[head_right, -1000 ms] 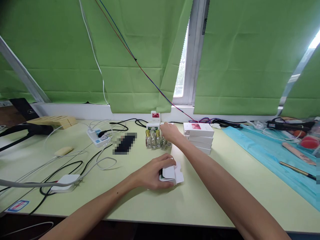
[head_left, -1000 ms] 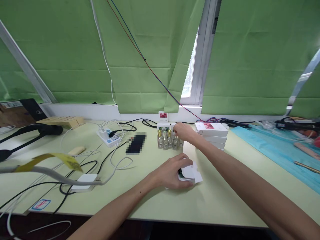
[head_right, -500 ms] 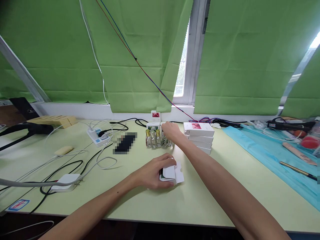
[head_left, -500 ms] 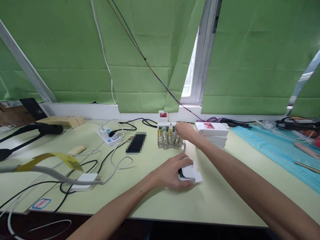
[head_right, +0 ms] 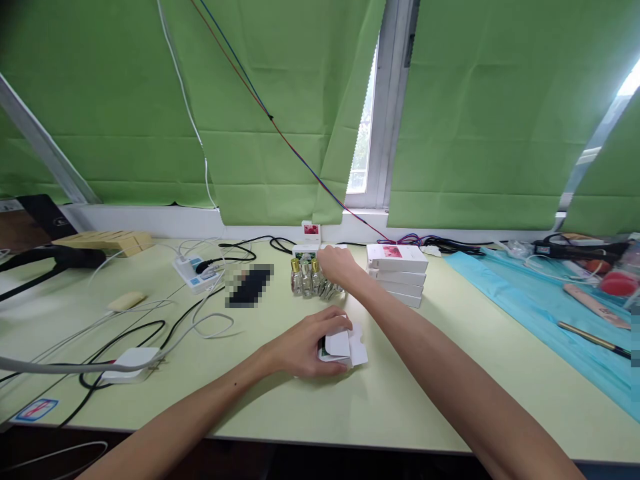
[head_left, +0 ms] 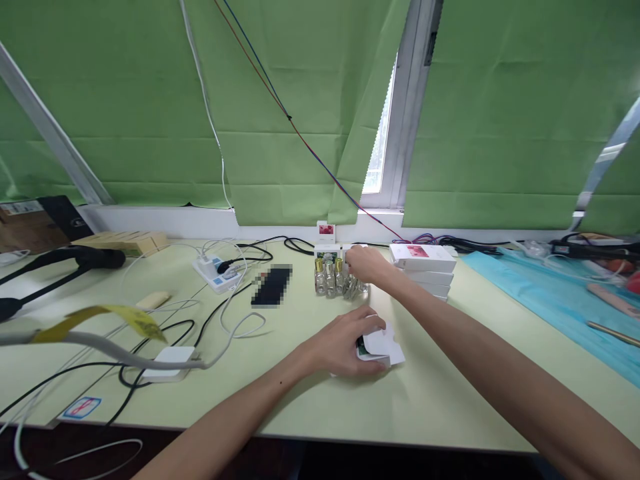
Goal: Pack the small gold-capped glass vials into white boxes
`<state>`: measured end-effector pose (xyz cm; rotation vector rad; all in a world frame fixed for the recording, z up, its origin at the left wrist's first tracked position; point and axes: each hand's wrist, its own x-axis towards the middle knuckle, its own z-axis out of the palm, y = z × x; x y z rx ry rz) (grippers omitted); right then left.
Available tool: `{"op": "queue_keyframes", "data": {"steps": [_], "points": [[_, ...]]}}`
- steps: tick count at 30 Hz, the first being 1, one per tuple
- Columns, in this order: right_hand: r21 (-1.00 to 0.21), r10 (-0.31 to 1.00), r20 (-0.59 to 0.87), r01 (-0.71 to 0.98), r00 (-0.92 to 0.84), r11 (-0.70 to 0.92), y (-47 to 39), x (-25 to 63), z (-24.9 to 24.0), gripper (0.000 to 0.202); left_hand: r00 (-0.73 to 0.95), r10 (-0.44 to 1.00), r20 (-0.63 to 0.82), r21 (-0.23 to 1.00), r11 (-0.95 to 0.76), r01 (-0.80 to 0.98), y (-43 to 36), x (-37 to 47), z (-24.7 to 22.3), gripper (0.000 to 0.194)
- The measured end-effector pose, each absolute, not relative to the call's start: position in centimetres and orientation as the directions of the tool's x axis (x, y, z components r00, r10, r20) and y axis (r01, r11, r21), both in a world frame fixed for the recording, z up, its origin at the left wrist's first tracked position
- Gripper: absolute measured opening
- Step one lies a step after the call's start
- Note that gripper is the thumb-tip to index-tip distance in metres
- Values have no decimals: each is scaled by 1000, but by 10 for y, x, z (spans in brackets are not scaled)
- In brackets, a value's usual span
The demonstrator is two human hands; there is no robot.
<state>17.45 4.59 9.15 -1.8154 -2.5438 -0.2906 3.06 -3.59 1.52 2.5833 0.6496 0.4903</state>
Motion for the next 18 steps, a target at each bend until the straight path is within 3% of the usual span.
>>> {"op": "queue_keyframes", "data": {"steps": [18], "points": [[124, 941, 111, 944, -320, 307, 29, 165, 95, 29, 840, 480, 251, 469, -820, 328, -33, 31, 12, 52]]}}
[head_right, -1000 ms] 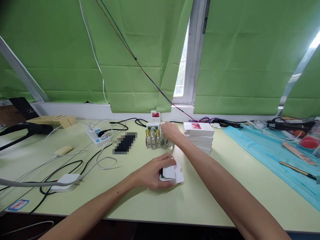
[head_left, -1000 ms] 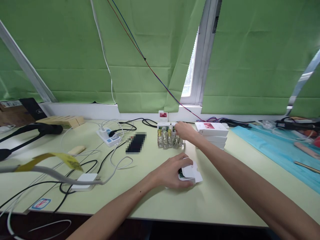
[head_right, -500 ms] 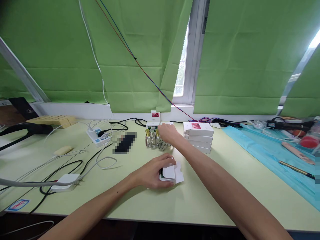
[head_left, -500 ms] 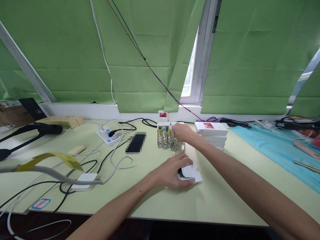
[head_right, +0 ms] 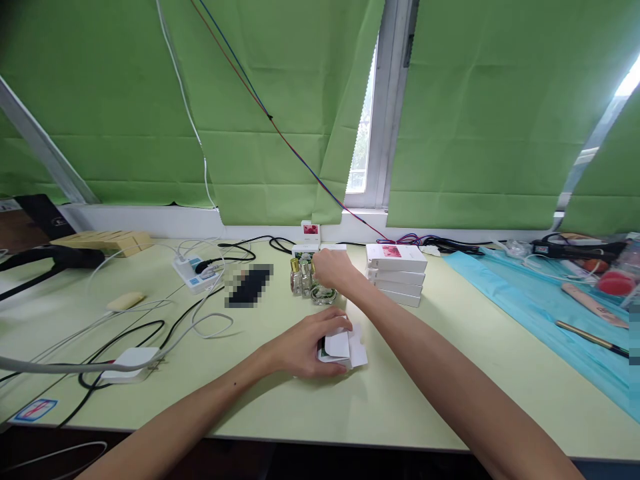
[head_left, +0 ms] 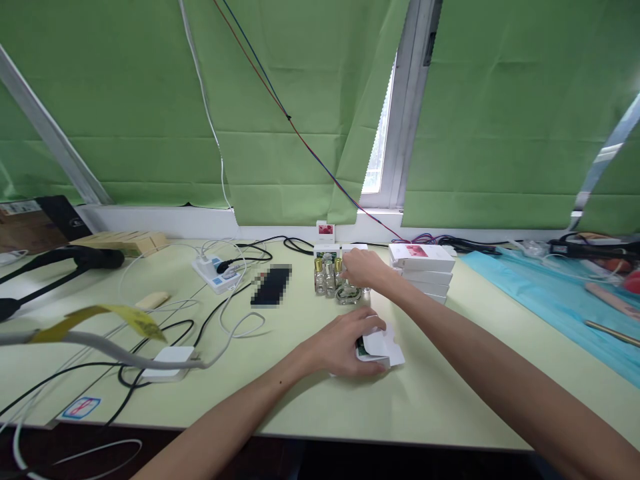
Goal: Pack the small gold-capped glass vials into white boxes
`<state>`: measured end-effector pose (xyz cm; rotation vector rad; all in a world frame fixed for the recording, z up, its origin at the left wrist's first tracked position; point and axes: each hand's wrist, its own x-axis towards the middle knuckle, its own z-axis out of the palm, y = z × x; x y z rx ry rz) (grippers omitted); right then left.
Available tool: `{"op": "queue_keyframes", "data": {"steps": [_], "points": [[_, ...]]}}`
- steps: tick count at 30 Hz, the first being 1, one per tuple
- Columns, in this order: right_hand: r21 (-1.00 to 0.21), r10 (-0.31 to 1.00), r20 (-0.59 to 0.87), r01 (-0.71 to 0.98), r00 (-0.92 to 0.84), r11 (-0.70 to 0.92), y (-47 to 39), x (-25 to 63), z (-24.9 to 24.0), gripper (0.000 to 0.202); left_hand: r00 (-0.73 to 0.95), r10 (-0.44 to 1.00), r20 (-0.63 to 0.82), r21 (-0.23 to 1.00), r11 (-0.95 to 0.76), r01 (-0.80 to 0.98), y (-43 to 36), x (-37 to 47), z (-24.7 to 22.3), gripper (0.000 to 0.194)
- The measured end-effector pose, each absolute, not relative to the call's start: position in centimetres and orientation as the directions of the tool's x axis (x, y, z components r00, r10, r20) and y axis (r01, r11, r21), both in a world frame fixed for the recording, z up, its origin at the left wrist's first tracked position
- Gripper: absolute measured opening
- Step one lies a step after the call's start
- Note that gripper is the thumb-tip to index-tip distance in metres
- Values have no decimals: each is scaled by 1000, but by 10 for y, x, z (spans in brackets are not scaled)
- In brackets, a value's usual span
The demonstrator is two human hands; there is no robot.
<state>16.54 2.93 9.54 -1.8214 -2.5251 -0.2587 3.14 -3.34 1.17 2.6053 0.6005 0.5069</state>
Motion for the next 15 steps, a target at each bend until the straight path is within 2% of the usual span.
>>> {"op": "queue_keyframes", "data": {"steps": [15], "points": [[74, 967, 54, 967, -248, 244, 11, 188, 95, 28, 838, 492, 236, 458, -817, 351, -34, 29, 16, 49]]}}
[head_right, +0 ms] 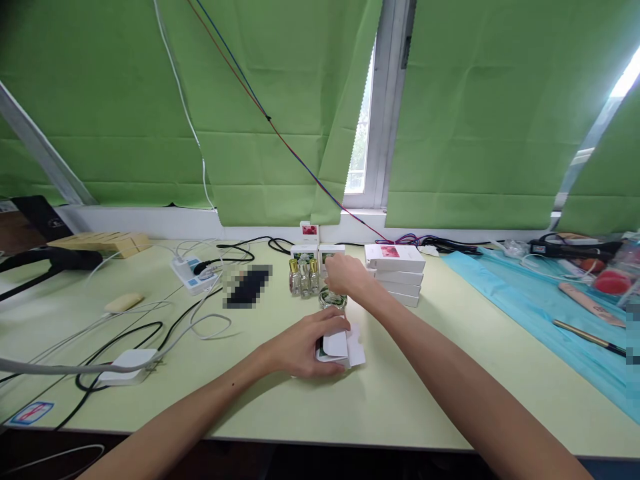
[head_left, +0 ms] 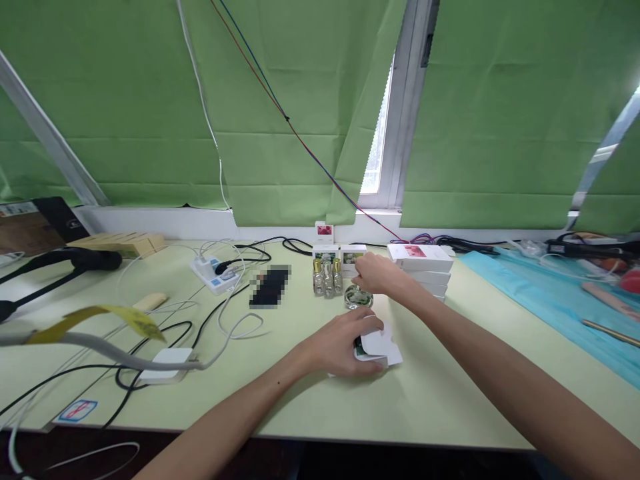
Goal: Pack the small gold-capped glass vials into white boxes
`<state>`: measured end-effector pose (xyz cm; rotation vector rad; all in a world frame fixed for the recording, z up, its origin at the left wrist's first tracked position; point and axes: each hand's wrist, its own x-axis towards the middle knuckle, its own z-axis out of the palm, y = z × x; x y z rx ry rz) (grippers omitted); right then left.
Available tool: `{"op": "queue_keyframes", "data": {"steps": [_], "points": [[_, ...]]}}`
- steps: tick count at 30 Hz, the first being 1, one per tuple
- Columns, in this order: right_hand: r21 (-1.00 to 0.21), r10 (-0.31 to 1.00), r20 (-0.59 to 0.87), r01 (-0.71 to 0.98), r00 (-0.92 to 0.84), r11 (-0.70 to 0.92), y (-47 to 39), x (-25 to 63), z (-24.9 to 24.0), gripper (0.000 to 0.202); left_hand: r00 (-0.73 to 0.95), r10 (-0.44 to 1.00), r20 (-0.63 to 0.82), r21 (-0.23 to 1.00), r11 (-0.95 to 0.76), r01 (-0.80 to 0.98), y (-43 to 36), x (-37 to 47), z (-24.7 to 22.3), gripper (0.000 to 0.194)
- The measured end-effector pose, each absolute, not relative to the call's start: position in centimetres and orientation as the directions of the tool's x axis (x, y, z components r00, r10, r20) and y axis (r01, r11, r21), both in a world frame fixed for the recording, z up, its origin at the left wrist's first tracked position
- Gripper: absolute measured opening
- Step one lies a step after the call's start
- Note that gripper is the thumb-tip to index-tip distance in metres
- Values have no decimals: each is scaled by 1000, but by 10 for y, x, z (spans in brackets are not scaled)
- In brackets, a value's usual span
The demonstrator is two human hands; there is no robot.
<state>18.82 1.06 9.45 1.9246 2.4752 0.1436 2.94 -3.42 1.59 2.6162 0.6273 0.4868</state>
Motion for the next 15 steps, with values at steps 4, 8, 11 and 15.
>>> {"op": "queue_keyframes", "data": {"steps": [4, 8, 11, 15], "points": [[76, 977, 46, 976, -208, 204, 2, 197, 93, 26, 836, 496, 235, 465, -812, 352, -34, 29, 17, 47], [69, 986, 46, 985, -162, 159, -8, 207, 93, 24, 834, 505, 224, 474, -804, 359, -35, 28, 19, 47], [61, 992, 27, 990, -126, 124, -16, 213, 94, 24, 834, 507, 215, 473, -802, 365, -34, 28, 19, 49], [69, 996, 13, 994, -85, 84, -25, 219, 94, 24, 825, 521, 217, 471, -797, 379, -32, 28, 18, 47]]}}
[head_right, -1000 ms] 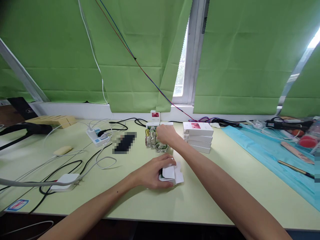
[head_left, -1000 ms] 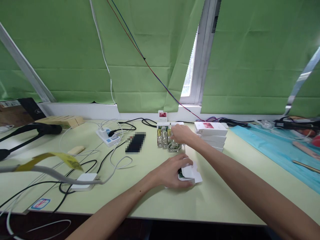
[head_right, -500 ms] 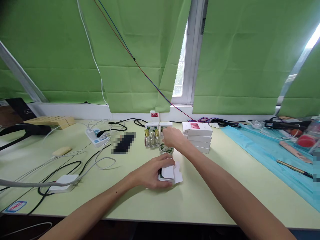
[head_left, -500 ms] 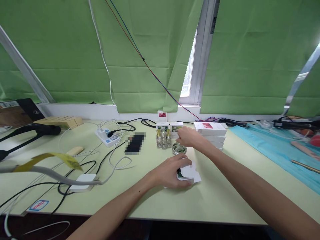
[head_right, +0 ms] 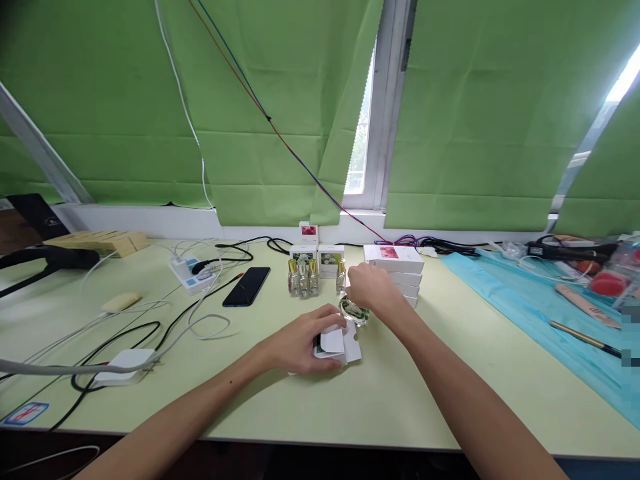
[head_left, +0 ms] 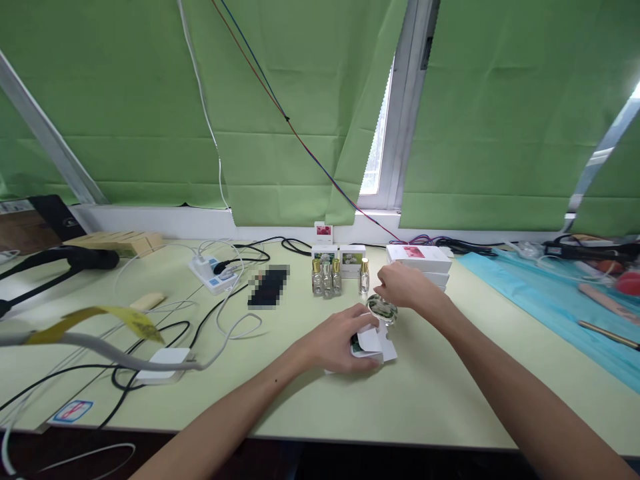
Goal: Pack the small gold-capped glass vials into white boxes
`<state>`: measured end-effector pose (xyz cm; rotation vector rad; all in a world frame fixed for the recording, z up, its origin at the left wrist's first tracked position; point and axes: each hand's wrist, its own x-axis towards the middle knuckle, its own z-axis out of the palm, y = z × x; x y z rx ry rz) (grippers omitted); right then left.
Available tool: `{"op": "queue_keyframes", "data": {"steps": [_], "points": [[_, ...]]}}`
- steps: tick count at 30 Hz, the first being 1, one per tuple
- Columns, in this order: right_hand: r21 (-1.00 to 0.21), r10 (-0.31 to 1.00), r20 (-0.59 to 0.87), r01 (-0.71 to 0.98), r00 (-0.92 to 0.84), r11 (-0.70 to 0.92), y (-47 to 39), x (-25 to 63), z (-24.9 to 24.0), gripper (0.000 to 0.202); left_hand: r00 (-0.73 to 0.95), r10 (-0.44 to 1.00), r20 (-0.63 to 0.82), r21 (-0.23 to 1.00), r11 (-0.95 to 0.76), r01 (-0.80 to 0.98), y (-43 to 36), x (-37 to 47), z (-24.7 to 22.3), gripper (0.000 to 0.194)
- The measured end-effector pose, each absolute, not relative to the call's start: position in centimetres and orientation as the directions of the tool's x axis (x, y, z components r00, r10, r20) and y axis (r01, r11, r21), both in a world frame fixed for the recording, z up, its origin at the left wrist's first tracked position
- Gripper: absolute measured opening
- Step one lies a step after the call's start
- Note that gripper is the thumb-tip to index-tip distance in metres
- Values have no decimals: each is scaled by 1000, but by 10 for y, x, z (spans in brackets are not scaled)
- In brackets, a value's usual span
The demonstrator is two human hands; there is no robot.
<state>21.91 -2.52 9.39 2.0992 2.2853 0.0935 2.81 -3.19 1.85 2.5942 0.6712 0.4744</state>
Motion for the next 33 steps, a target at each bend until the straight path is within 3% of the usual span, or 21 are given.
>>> {"op": "queue_keyframes", "data": {"steps": [7, 14, 20, 22, 25, 33], "points": [[5, 993, 107, 999, -49, 49, -38, 229, 80, 31, 805, 559, 199, 395, -798, 456, -23, 22, 17, 48], [-139, 969, 246, 988, -32, 68, -42, 239, 58, 26, 747, 629, 215, 321, -768, 554, -14, 16, 17, 46], [-257, 951, 292, 950, -99, 178, -44, 243, 39, 22, 687, 691, 227, 319, -719, 618, -8, 12, 15, 44], [-284, 947, 288, 932, -142, 227, -45, 243, 35, 33, 656, 711, 252, 328, -701, 633, -5, 12, 13, 43], [-305, 943, 283, 916, -173, 260, -47, 244, 31, 47, 579, 748, 325, 358, -664, 656, -3, 13, 11, 40], [-253, 935, 296, 928, -197, 275, -46, 247, 21, 52, 477, 793, 379, 408, -606, 683, -2, 15, 9, 41]]}}
